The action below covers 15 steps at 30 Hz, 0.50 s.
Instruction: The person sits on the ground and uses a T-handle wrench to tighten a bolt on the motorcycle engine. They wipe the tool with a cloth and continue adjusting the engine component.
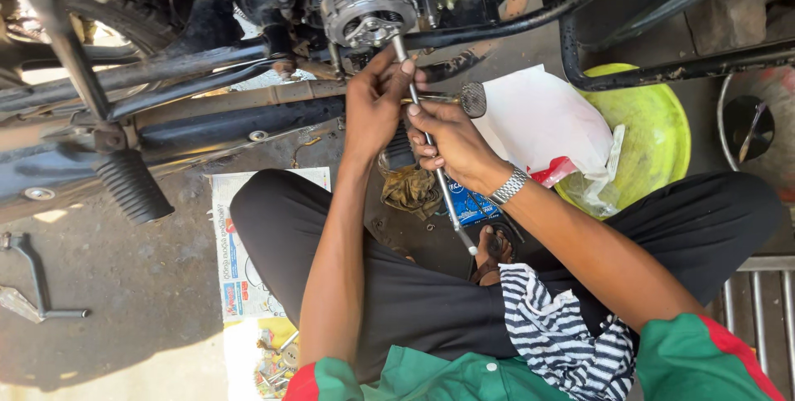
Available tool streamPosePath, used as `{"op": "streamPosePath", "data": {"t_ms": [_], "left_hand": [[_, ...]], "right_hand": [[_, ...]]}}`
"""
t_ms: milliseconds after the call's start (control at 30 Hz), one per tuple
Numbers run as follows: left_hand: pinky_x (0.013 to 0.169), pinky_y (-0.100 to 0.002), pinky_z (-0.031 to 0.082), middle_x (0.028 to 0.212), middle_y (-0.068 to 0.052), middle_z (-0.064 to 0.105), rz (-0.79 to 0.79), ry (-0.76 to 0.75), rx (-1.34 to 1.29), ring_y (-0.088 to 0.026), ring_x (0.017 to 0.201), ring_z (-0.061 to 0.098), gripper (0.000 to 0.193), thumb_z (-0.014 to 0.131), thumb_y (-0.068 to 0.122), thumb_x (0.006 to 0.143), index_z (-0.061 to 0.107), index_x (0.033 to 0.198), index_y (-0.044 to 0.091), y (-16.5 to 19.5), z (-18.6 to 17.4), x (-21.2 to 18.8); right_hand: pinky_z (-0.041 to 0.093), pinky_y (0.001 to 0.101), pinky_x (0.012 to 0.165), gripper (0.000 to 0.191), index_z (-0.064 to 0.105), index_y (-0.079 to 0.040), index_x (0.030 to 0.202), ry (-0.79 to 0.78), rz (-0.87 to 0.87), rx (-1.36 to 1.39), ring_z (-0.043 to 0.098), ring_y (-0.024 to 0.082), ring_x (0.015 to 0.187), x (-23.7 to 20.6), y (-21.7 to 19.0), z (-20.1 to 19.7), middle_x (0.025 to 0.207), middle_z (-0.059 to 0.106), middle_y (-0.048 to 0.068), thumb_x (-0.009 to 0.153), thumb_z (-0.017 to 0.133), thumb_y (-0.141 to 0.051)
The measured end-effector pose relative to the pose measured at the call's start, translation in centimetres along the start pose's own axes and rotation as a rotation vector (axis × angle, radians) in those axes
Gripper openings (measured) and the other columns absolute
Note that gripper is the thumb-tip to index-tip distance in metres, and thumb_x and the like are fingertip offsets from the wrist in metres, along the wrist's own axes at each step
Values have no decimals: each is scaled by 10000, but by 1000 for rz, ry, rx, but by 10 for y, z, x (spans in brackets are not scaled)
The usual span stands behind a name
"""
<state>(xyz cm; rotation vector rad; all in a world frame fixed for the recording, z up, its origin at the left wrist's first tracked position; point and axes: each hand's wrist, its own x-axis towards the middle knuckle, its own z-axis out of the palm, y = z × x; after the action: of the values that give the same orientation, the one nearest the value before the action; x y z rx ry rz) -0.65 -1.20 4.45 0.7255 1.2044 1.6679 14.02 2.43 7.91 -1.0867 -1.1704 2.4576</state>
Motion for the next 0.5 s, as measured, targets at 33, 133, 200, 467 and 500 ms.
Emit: {"op": "streamPosePath", "data": {"t_ms": [33,133,200,467,500], "left_hand": [[661,-261,577,961,-93,738,-19,3,-33,-122,821,707,448,629,154,1036,559,1439,-28,-1,1,2],[647,-281,588,953,-115,727,-53,12,-127,-165,780,717,449,614,139,1033,548,1446,-22,-6,3,6],[680,-307,613,954,-132,725,-50,15,-173,-200,779,730,466,606,119,1027,519,1463,-21,-13,1,9],[867,-479,605,1223,-277,648,16,-201,-359,-386,1004,712,474,472,-128,899,406,1366,-79,-62,-2,32],[891,-491,592,1262,-288,614,3,-227,-378,-401,1037,689,533,440,-148,889,367,1412,-72,-67,-2,37]], "right_hand": [[343,193,479,184,537,-108,968,7,10,35,432,50,619,-1,0,2,789,503,-17,1078,526,-254],[540,291,620,201,585,-63,1079,46,7,-12,573,115,728,-11,-3,5,868,573,22,1068,521,-253],[612,384,732,280,593,-49,1193,-21,44,-21,656,180,819,-25,-6,2,937,646,66,1018,521,-256],[586,345,766,382,724,17,1228,79,206,-553,741,215,888,-48,-15,-37,1003,795,149,886,666,-145],[440,704,714,274,644,76,1290,72,224,-1005,604,619,858,-36,-16,-44,1022,679,360,1090,644,-110]]}}
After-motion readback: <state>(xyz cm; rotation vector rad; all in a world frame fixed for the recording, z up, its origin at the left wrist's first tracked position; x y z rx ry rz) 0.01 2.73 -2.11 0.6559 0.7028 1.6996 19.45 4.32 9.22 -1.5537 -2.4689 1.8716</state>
